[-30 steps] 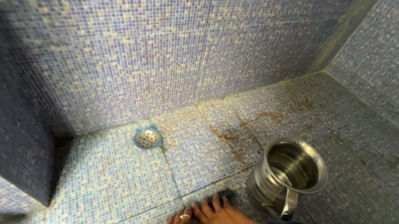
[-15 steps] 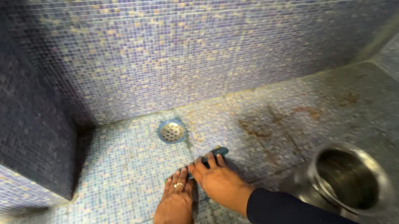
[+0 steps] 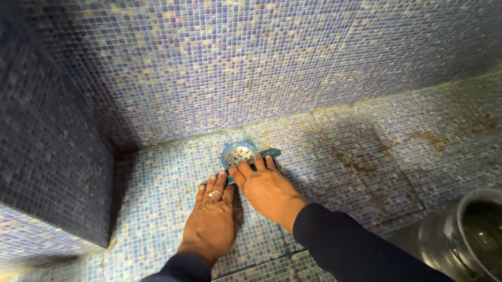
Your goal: The person cleans the tiled bathroom floor and around the drain by scraping and scrubbing with a hand tool, wiping the surface, and handling a metal pitcher.
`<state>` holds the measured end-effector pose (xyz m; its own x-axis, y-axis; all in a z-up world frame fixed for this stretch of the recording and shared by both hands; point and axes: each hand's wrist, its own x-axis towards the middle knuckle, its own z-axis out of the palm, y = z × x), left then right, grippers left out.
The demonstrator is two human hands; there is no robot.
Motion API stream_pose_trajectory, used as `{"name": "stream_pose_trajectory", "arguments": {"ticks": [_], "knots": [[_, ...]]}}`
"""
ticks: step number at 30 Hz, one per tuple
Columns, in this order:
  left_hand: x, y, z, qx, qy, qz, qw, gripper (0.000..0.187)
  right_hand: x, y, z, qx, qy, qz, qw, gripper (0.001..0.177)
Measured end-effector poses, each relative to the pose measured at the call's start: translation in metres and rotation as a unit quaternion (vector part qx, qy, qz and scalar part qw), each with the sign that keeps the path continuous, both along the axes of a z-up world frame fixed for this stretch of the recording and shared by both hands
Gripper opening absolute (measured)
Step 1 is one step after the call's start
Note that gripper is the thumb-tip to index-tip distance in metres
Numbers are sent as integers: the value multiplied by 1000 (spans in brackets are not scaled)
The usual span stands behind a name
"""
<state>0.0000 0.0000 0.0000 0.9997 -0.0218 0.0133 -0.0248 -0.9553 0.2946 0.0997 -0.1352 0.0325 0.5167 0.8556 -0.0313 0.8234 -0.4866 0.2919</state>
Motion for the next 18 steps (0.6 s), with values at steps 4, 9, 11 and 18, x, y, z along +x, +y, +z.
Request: {"name": "stream_pose_trajectory", "arguments": {"ticks": [4, 9, 11, 18], "knots": [[-7, 15, 9, -11, 34, 8, 999, 64, 5, 18, -2, 9, -12, -24, 1000, 59], [-49, 28, 27, -107, -32, 51, 992, 79, -33, 44, 14, 54, -20, -22, 998, 40], [-63, 29, 32, -179, -66, 87, 978, 84, -55, 55, 21, 68, 33, -8, 997, 30], [-120, 41, 21, -176, -111, 226, 952, 66, -112, 82, 14, 149, -34, 198, 968, 36]]}}
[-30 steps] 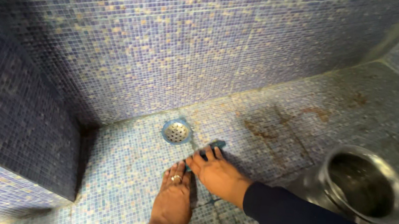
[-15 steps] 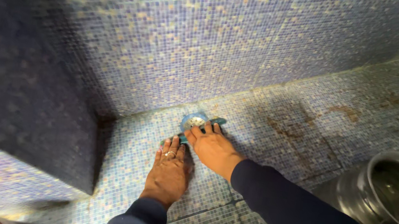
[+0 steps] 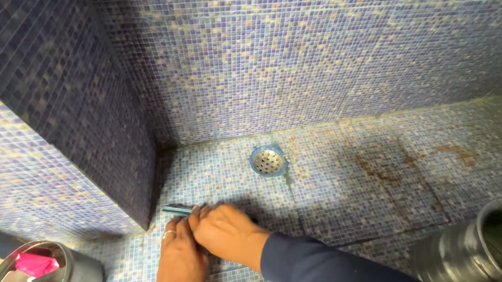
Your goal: The person cleans the tiled bathroom floor and around the drain by scraping and scrubbing with a hand tool, wiping the surface, and handling a metal pitcher.
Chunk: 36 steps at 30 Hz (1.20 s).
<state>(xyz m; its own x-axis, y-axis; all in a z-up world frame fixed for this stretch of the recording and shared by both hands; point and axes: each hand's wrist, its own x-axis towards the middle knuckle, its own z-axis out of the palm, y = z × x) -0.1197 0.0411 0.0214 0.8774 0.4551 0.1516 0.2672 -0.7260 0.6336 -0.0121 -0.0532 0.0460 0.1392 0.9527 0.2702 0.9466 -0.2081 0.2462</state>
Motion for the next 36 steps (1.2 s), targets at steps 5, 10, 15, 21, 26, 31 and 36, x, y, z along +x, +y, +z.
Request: {"name": "stream_pose_trajectory", "arguments": {"ticks": [5, 10, 15, 21, 26, 31, 36], "knots": [[0, 5, -2, -29, -43, -8, 999, 67, 3, 17, -2, -66, -78, 11, 995, 36], [19, 6, 2, -75, -33, 37, 996, 59, 33, 39, -23, -27, -59, -72, 995, 33], [41, 3, -9, -53, -20, -25, 998, 68, 83, 45, -55, -39, -68, -127, 989, 33], [60, -21, -23, -39, -46, -86, 994, 74, 126, -1, -61, -18, -1, -202, 979, 28], [54, -43, -1, -42, -36, -134, 989, 80, 131, -33, -24, -29, 155, -286, 945, 21], [58, -69, 22, -50, -16, -174, 983, 83, 121, -89, 17, 308, 287, -371, 828, 39], [64, -112, 19, -44, -4, -246, 968, 81, 98, -151, 19, 413, 524, -557, 495, 39]]}}
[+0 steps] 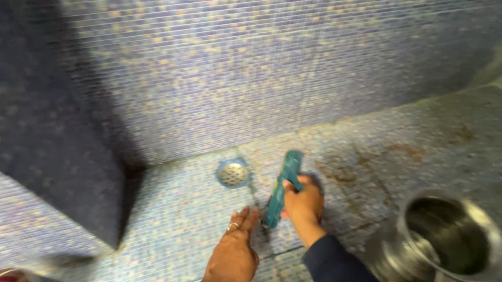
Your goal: The person cleans the tiled bathroom floor and around the drain by scraping and scrubbing with a hand tool, wiping the surface, and handling a metal pitcher.
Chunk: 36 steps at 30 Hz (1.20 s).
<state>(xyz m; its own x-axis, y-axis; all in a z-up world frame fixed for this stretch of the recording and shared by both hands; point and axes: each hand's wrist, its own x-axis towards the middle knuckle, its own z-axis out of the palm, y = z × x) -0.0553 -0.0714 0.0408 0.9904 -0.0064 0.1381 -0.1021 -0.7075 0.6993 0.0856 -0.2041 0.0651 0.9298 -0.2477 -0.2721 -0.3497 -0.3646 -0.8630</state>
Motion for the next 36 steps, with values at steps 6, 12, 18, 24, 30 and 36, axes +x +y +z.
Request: {"name": "stream_pose_trajectory", "arguments": {"ticks": [6, 12, 18, 24, 30, 36], "knots": [[5, -64, -22, 22, 78, -80, 993, 77, -8, -65, -62, -179, -34, -184, 966, 33], [14, -84, -24, 30, 150, -82, 985, 78, -3, -75, -66, -237, 31, -175, 955, 30], [43, -70, -26, 10, 127, -74, 989, 78, 43, -53, -42, -254, 0, -86, 963, 28], [69, -48, -42, -19, 69, -54, 996, 81, 86, -26, -44, -286, -48, 9, 957, 26], [88, -17, -48, -23, 22, -8, 999, 81, 110, 6, -39, -301, -108, 72, 945, 33], [91, 13, -45, -37, 22, 55, 998, 80, 99, 37, -19, -327, -100, 151, 927, 32]]}}
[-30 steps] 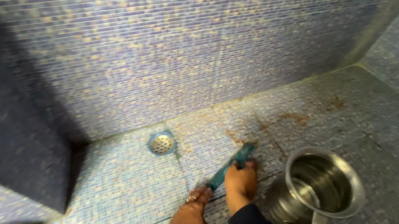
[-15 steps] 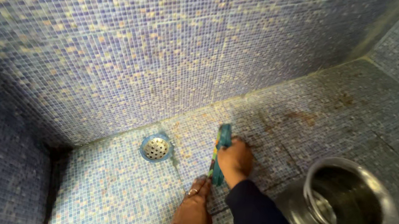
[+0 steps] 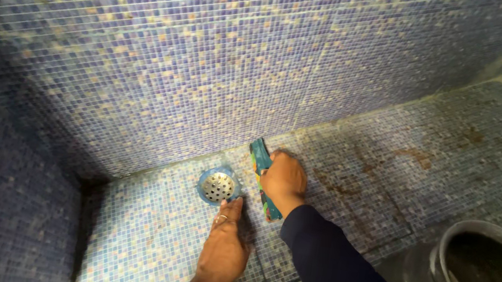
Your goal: The person cleans the tiled bathroom floor and around the drain by scraping and scrubbing with a hand tool, wiping the surface, and handling a metal pitcher.
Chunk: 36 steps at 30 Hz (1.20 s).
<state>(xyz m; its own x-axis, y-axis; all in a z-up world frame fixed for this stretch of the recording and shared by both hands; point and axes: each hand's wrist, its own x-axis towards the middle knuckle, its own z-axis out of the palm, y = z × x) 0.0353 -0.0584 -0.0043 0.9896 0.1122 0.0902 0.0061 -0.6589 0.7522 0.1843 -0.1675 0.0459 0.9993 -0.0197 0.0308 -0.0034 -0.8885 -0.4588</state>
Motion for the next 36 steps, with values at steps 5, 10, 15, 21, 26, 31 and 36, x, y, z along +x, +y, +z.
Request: {"name": "stream_pose_trajectory", "arguments": {"ticks": [5, 10, 15, 21, 26, 31, 36], "knots": [[-8, 17, 0, 22, 29, 13, 999, 84, -12, 11, 12, -15, -29, 51, 998, 37], [-15, 36, -1, 38, 40, 28, 998, 93, -20, 31, 18, -77, -125, 246, 958, 21], [-16, 68, -5, 60, -47, 55, 996, 82, -2, 33, 6, -112, -354, 265, 890, 28], [-6, 92, 7, 49, -2, 74, 996, 84, 1, 60, -16, -223, -200, 298, 906, 29], [-5, 90, -3, 38, 4, 79, 996, 88, -3, 73, -15, -233, -163, 340, 896, 41], [-19, 74, -20, 40, 4, 88, 995, 83, -21, 59, -10, -218, -144, 409, 874, 39], [-32, 62, -7, 49, -4, 84, 995, 81, -53, 45, 5, -193, -153, 441, 863, 37]]}}
